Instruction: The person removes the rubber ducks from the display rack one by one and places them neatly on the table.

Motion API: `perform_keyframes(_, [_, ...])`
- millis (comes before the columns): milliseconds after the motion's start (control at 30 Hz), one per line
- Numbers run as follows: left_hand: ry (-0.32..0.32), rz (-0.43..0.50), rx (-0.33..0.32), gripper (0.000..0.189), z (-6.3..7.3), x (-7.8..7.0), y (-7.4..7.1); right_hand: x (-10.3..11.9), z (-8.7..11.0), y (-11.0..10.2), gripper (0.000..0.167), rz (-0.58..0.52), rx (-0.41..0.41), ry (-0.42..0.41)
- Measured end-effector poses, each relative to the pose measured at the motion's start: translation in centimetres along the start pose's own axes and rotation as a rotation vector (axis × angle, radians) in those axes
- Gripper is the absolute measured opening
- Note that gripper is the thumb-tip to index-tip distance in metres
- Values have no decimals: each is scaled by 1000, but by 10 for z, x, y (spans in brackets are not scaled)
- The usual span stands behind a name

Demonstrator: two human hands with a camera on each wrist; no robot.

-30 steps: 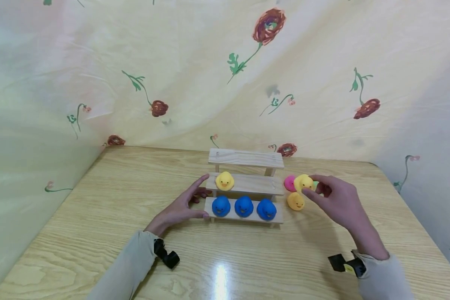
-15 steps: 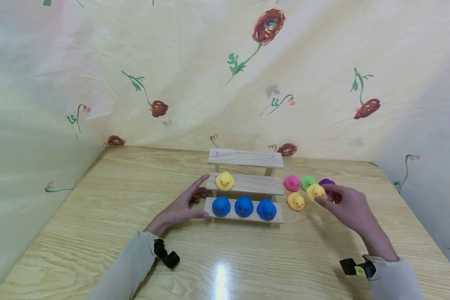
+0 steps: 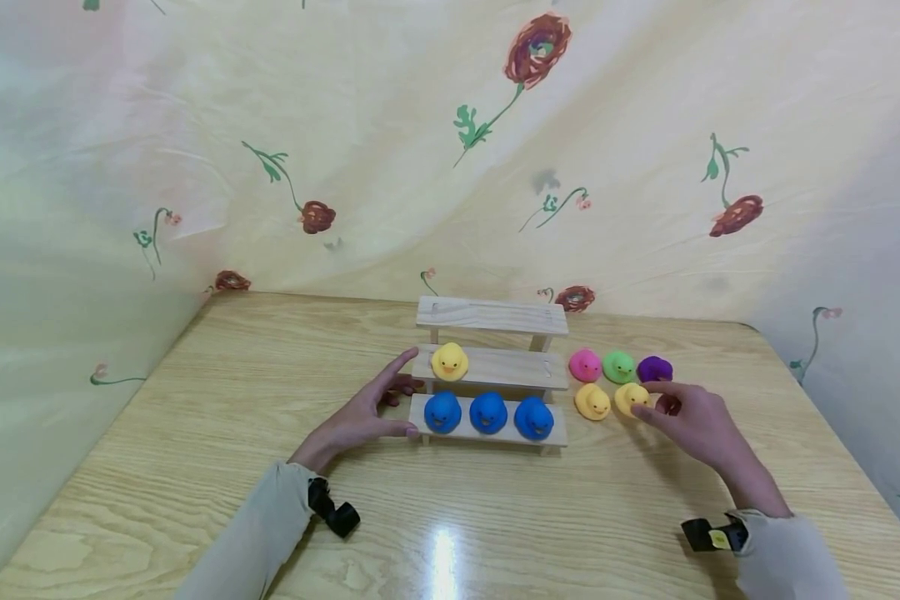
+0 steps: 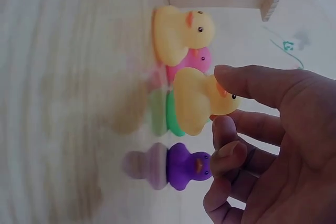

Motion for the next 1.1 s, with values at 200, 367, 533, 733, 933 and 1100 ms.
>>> perform_keyframes(200, [8,9,2,104,0,-1,-1,-6,0,4,52,-25,27,-6])
perform_keyframes(367, [1,10,0,104,-1,-2,-1,-9,-1,6,52,-35,36,-2])
perform_keyframes(533, [2,8,0,104,-1,-1,-1,-10,0,6,55,-40,52,11])
perform_keyframes(733, [-5,5,-1,104,-2,-1,-2,-8,1,3,53,-21,55,13])
perform_keyframes(933, [-11,4,0,104,-3,-2,-3,0,-3,-7,49,18,-26,-31])
perform_keyframes(1100, [-4,5,3,104,-2,-3,-2,12,-9,-13,42,39,-119,-91])
Point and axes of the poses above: each hand's wrist, its own z-axis away from the middle knuckle, its own y-axis out of the palm, x = y × z, the point moved 1 cm from there along -z, towards the middle knuckle, and after that the axes turned 14 degrees about -y, right-handed, at the moved point
